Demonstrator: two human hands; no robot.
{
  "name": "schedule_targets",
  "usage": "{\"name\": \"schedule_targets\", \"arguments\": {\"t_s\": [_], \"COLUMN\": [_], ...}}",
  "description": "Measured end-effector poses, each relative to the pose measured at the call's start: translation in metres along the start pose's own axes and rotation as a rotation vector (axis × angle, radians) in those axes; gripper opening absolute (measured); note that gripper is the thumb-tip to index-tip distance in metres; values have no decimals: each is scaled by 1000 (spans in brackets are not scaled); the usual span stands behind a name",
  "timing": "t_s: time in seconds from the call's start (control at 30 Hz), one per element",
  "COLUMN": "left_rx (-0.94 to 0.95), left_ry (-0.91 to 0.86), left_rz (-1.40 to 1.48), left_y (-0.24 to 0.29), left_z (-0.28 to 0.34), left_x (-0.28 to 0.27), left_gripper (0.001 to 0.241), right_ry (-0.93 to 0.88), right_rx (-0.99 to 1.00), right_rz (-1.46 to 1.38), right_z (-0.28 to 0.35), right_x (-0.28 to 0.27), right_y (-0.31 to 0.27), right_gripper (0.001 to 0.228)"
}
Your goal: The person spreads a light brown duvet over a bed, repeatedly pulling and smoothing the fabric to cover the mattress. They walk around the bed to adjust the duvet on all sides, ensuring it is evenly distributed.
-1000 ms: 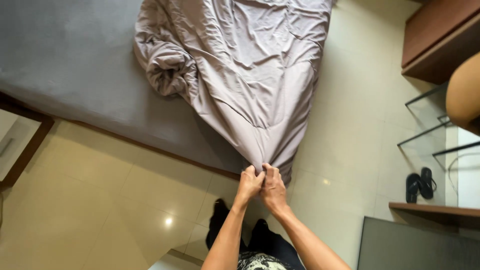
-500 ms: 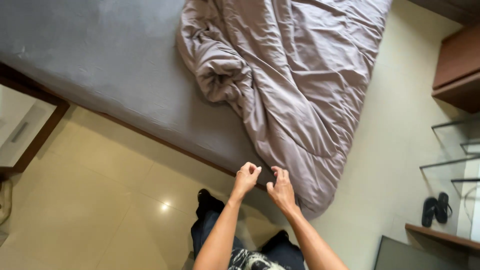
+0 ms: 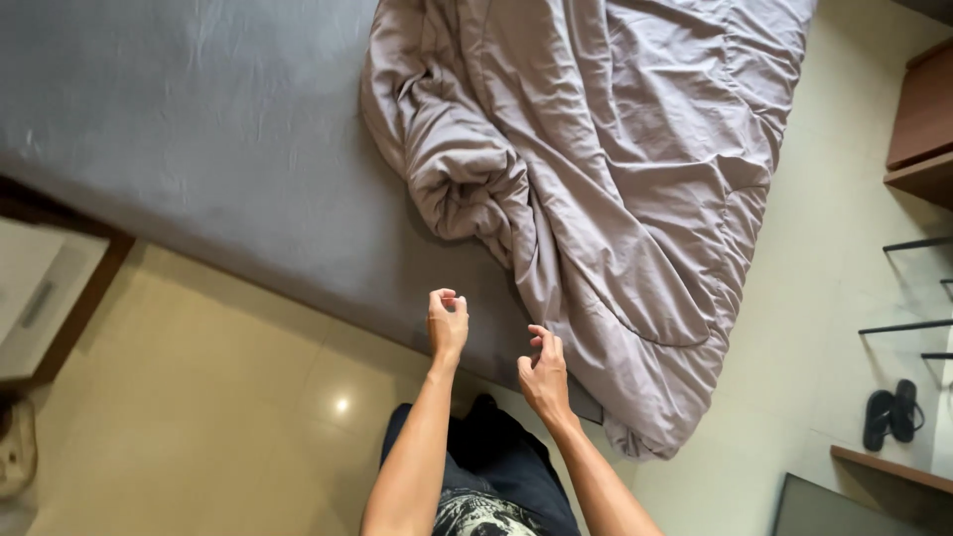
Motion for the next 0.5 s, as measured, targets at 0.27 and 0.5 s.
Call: {"name": "schedule_targets", "arguments": {"t_s": [0.27, 0.5], "left_rx": [188, 109], "left_ry": [33, 117], "left_rz": [-102, -119], "left_y": [48, -9], "left_z": [-121, -240], "left_x": [-1, 16], "left_gripper": [35, 49], "right_ry": [90, 403], "right_rx": [84, 253], "right_rz": [-141, -215], "right_z": [-37, -22], "right_x": [-2, 54], "right_y": [-54, -53], "right_gripper": [55, 44]}}
Point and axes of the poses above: each hand's wrist, its own z-axis away from the middle knuckle, its own x-axis out of the palm, y = z × x, the point moved 6 cm from there along -z, towards the middle knuckle, and after that the axes turned 4 degrees about x, right-handed, at the moved point
